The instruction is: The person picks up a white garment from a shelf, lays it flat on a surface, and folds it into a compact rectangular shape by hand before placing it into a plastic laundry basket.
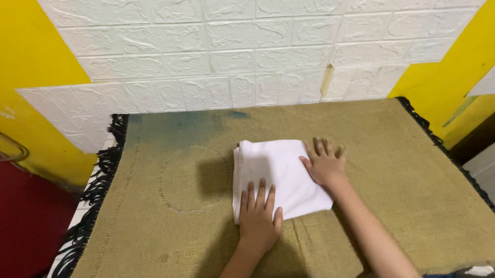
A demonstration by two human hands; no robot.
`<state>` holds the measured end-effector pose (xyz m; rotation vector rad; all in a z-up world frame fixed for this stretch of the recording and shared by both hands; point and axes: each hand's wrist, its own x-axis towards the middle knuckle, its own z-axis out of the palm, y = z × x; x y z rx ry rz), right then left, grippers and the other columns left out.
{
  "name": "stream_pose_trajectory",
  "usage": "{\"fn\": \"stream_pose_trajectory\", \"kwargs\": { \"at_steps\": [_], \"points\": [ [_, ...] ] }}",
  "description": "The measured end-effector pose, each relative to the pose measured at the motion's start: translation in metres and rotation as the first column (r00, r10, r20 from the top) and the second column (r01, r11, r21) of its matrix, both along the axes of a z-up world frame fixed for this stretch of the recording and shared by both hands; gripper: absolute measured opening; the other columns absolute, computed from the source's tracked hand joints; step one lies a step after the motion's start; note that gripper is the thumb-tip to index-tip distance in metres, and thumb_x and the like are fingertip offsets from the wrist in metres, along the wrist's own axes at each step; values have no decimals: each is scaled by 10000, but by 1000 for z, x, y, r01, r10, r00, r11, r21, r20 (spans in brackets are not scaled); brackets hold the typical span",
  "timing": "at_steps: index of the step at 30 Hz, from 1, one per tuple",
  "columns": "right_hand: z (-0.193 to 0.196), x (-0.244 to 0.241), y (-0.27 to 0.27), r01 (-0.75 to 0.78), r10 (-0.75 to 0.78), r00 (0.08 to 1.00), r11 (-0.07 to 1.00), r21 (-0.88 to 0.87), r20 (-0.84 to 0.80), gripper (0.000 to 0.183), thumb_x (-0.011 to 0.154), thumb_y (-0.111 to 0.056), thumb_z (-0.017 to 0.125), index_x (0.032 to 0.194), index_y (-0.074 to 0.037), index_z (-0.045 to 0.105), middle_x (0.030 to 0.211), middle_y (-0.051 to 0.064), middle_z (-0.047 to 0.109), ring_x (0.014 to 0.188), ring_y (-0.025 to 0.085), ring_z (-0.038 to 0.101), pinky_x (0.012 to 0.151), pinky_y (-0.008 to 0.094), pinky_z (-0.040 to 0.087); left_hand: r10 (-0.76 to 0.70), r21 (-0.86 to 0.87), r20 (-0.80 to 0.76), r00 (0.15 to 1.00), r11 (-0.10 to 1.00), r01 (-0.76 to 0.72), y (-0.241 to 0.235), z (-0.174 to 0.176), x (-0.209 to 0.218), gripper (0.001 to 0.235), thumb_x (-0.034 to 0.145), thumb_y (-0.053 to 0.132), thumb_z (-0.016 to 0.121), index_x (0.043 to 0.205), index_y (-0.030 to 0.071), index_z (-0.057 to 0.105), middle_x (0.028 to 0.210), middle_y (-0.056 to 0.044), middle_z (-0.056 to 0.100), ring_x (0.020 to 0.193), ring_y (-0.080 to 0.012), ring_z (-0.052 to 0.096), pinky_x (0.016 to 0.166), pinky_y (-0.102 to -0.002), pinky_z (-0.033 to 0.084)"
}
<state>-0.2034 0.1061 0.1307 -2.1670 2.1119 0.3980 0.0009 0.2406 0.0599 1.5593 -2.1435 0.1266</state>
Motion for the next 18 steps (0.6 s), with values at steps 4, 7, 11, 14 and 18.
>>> {"fn": "stream_pose_trajectory", "kwargs": {
  "at_steps": [4,7,11,14,18],
  "points": [
    [-17,24,17,-169,238,960,912,-373,149,575,1107,-452,277,1607,-181,359,1685,85,308,1603,294,204,1312,516,181,-4,-5,-12,1000,1000,4,5,1,0,667,960,431,506,1516,69,438,1637,-196,275,1517,-417,186,1218,-558,116],
    [-26,42,51,-572,635,747,765,-295,196,587,1052,-476,305,1577,-215,335,1687,71,227,1575,267,150,1245,560,126,19,171,53,998,985,-28,2,5,-2,674,982,483,496,1516,79,418,1653,-184,227,1553,-404,130,1248,-550,83],
    [-29,32,31,-397,419,877,908,-138,235,667,1018,-549,237,1610,-244,212,1698,7,130,1559,266,89,1256,531,79,-3,61,4,1000,998,3,0,-1,-2,740,951,495,497,1544,68,379,1650,-185,203,1522,-405,124,1213,-552,75],
    [-34,8,-18,-23,50,987,984,-177,154,667,1045,-519,133,1607,-160,142,1680,78,62,1528,308,53,1202,527,36,11,-34,7,1000,999,-11,-4,5,-3,751,939,498,477,1531,57,336,1640,-187,179,1515,-393,113,1196,-546,47],
    [-65,-4,-17,90,-79,996,946,-312,50,626,1050,-392,247,1601,-98,267,1685,144,186,1567,324,148,1248,527,101,-84,414,143,986,910,18,2,34,-10,768,944,422,498,1577,43,286,1681,-175,106,1548,-382,38,1232,-552,17]
  ]
}}
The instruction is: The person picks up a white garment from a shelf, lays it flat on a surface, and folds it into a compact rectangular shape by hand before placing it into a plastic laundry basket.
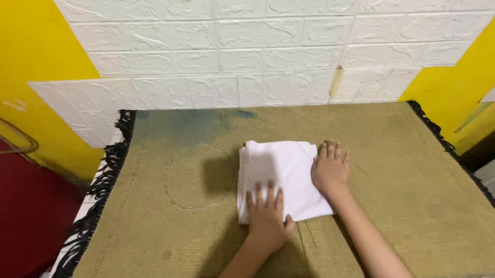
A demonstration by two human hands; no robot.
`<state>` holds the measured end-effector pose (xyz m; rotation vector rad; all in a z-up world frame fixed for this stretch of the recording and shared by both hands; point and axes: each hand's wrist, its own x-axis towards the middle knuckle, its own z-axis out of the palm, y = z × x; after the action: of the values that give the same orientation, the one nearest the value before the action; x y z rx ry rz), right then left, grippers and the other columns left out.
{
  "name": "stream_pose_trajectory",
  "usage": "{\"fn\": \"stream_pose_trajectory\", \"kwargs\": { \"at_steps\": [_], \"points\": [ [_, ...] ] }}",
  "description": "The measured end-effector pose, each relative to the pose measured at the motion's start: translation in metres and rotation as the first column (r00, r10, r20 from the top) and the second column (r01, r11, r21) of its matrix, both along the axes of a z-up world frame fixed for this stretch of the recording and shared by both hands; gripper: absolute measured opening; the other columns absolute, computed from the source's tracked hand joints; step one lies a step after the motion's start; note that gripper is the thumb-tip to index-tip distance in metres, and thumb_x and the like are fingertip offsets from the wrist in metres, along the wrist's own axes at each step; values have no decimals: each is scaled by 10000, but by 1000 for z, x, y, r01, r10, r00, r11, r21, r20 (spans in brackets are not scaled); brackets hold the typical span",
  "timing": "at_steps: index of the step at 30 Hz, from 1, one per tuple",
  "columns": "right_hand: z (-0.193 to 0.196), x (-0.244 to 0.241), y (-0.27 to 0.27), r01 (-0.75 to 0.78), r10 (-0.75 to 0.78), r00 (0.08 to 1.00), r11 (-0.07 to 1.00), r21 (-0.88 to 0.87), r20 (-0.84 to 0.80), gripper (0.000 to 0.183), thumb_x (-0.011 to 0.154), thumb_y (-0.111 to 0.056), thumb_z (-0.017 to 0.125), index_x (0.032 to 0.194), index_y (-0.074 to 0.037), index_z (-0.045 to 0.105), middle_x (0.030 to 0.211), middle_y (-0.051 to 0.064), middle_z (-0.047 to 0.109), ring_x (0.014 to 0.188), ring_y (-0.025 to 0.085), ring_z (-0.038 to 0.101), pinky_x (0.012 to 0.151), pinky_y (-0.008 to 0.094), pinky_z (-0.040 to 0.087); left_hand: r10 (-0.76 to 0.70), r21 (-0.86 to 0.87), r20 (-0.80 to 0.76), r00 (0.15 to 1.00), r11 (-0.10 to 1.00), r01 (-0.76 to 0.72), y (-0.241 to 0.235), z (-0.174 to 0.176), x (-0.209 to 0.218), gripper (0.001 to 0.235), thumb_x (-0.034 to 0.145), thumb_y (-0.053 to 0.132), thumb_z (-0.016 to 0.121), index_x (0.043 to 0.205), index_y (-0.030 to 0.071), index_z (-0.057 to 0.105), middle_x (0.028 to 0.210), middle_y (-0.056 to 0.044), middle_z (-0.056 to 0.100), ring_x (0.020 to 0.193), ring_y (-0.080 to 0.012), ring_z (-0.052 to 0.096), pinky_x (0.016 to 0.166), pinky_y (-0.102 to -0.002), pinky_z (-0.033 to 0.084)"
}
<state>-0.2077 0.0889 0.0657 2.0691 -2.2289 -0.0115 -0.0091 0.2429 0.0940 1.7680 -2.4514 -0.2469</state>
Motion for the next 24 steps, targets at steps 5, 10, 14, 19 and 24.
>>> {"fn": "stream_pose_trajectory", "kwargs": {
  "at_steps": [5,10,14,19,24],
  "points": [
    [-34,7,23,-272,319,927,934,-231,197,611,1047,-351,310,1571,-37,304,1664,164,280,1546,336,259,1239,495,205,-328,-263,261,908,881,394,-36,4,-3,575,1046,386,497,1530,77,471,1738,-121,274,1644,-263,182,1345,-504,116],
    [-32,8,20,-221,232,917,973,-72,324,644,1040,-385,319,1584,-44,260,1671,154,231,1538,326,220,1236,475,183,-252,-65,69,965,964,257,-106,12,45,683,983,622,450,1520,201,424,1655,24,323,1556,-174,249,1273,-531,105],
    [-23,14,23,-205,203,928,978,-27,313,673,1031,-408,305,1592,-49,211,1683,134,178,1548,311,161,1244,455,140,301,2,11,954,954,-301,-134,37,96,627,1012,555,457,1556,246,490,1581,-99,483,1475,-267,412,1259,-520,282],
    [-22,20,21,-202,201,933,979,-25,299,676,1040,-403,287,1594,-28,189,1680,157,156,1547,326,136,1238,467,123,296,-311,97,950,916,-254,-146,58,83,618,951,496,530,1448,131,564,1543,-100,522,1455,-258,441,1210,-484,318],
    [-22,18,26,-207,209,927,978,-40,313,674,1043,-412,289,1596,-36,208,1688,150,169,1553,328,148,1247,470,132,-461,-359,51,886,820,447,-122,16,22,606,985,515,523,1433,107,535,1550,-100,521,1461,-260,431,1211,-477,308]
  ]
}}
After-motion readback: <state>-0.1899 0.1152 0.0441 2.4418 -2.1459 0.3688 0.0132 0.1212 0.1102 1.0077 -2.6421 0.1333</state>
